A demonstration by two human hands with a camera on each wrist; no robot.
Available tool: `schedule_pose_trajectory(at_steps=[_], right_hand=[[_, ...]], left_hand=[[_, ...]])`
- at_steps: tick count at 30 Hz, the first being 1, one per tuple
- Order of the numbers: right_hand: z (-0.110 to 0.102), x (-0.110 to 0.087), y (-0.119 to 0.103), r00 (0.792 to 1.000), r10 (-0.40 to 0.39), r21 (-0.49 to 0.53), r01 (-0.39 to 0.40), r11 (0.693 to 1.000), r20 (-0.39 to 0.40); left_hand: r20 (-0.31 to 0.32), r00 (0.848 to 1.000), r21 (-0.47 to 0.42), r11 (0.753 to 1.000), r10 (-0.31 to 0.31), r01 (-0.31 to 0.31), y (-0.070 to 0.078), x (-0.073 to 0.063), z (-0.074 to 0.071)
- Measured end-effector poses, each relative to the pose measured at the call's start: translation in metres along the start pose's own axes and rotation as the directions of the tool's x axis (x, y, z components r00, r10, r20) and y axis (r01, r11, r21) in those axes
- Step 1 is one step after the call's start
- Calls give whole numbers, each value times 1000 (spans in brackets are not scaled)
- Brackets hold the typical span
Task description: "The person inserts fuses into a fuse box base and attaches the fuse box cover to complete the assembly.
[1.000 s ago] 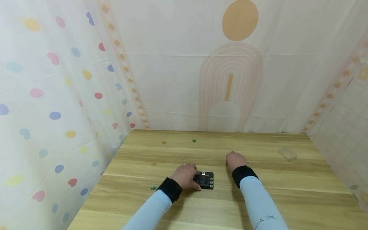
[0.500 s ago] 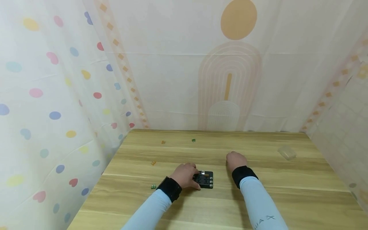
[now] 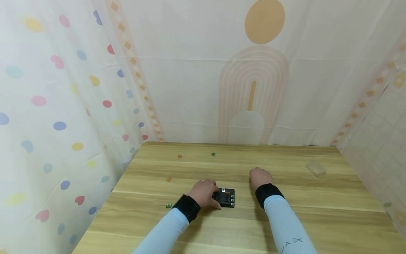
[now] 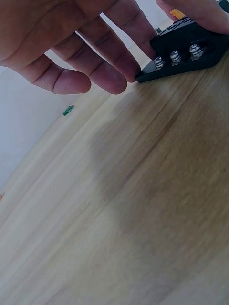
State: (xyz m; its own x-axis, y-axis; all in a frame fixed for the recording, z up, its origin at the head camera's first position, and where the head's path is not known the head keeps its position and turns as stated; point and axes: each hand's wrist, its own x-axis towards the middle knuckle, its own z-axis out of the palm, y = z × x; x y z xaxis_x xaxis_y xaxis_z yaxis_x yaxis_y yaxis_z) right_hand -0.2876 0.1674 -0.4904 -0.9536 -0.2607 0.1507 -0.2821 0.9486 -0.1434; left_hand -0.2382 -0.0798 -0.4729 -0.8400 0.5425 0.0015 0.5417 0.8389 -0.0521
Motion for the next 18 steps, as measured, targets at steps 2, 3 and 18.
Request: schedule_pose_trajectory(at_steps=[2,3,18], right_hand=[[-1,0,-1,1000,2,-4,-2,1000,3],[-1,0,-1,1000,4,-7,-4,1000,4],[-3,-2,-3,1000,9,-19,-8,1000,10]], left_hand=[[2,1000,0,1000,-2,2,0,0,0],[2,1000,1,1000,-3,3,0,1,0],[7,1000,-9,1000,-4,4,-1,1,0]])
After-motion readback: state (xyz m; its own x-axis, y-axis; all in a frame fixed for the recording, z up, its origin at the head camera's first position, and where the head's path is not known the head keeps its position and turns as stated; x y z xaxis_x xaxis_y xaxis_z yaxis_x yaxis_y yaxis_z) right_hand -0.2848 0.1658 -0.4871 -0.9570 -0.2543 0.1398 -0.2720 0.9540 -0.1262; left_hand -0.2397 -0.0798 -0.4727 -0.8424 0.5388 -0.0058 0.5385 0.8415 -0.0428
